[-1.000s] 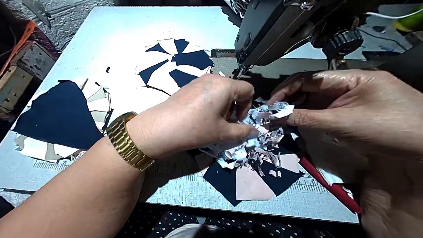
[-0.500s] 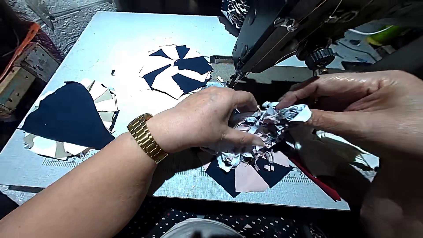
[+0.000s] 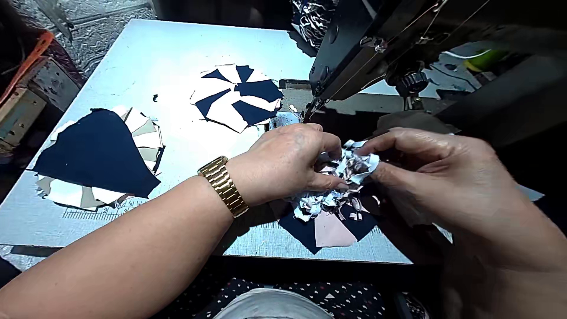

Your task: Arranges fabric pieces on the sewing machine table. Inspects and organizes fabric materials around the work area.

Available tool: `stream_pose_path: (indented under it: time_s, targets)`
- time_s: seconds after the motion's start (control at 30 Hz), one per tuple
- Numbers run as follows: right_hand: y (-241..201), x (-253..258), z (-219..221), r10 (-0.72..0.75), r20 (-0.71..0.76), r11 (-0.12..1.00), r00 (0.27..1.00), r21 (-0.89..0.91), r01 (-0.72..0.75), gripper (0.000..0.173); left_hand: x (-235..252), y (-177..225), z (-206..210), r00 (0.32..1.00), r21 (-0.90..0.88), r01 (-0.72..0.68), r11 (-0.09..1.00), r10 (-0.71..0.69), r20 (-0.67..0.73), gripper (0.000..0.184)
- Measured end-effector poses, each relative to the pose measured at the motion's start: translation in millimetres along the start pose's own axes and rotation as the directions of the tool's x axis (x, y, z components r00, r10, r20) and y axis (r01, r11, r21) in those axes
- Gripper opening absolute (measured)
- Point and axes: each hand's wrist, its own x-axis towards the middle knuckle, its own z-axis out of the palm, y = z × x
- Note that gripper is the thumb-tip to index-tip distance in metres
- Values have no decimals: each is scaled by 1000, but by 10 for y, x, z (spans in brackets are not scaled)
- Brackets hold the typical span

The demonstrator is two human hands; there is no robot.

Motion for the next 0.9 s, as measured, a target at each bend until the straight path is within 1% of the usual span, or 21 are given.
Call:
stream_pose_path:
  time_s: [0.07,0.13,0.27,0.33,0.4,0.6,0.7,0.8,0.9]
  targets:
    - [-82,8,-29,-6,-47,995,999,95,11,13,1,-10,0,1000,-23,-13,1000,12,-22,40]
    - [-122,22,-36,-34,-76,988,996,147,45,15,6,-12,-5,998,-94,-31,995,26,-49,31]
    - [-124,15,28,-68,-69,996,995,55,71,11,44,-54,48,991,-250,-96,963,67,-120,14]
    - [-102,1,33,-66,-79,997,995,43,70,10,45,-61,36,994,-239,-72,968,49,-101,12]
    - [-93,-14,-6,-51,-110,996,993,72,59,11,43,-65,25,996,-187,-48,981,34,-79,12]
    - [4,-43,-190,-64,-213,980,975,172,102,17,56,-76,60,997,-136,-70,988,65,-42,16]
    - [-49,-76,-215,-21,-246,980,969,188,69,17,64,-76,77,998,-131,-68,989,67,-14,16]
    - [-87,-86,-226,15,-226,974,974,225,38,17,60,-74,86,998,-115,-61,992,61,-4,16]
    - [-104,-91,-263,46,-188,968,981,252,3,17,54,-77,104,997,-136,-71,988,65,-52,11]
